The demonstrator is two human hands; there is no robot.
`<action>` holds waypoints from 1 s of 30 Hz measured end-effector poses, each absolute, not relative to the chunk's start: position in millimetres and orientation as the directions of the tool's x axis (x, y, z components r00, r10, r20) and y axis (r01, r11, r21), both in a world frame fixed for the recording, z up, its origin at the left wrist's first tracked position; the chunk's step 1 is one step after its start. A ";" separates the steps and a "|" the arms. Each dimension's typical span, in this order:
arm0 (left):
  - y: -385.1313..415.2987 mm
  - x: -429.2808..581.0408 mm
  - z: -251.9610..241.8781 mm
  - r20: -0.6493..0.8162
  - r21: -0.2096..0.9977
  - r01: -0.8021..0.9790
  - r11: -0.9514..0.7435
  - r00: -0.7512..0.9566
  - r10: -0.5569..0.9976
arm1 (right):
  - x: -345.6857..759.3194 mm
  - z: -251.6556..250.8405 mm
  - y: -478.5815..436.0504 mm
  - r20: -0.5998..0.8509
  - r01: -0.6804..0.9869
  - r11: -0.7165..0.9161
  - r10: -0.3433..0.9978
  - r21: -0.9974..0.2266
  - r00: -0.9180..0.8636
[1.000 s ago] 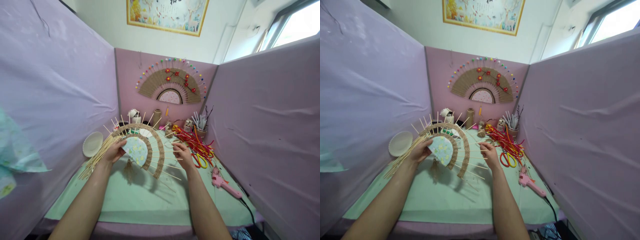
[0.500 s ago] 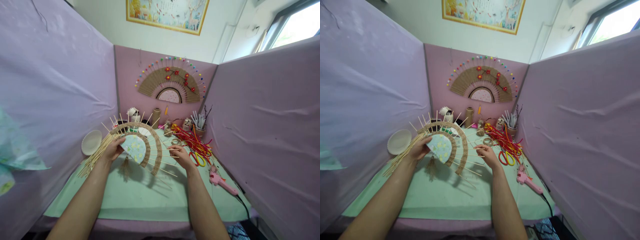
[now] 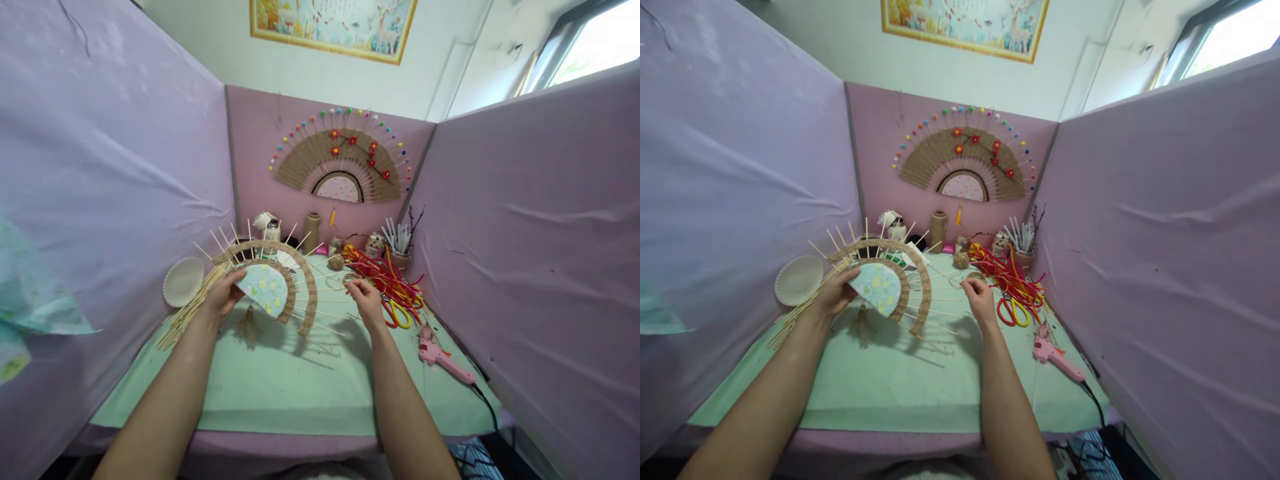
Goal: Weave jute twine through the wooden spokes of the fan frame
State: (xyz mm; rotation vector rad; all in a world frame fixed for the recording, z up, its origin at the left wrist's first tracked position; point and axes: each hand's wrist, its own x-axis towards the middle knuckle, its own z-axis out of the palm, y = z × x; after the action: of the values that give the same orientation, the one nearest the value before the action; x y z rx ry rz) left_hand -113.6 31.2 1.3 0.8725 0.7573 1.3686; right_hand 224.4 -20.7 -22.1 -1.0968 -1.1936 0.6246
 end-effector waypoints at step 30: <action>27.8 -74.5 -8.7 -0.013 0.707 -0.706 0.024 0.021 1.000 | 197.1 -12.8 -32.2 0.237 -0.391 0.277 0.960 -0.878 0.147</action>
State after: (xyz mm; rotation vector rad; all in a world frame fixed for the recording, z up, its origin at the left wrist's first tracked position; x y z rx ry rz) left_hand -74.5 27.8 -8.7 0.6087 0.6159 1.4576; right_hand 197.1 -32.2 -12.8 -0.7574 -0.9489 1.1187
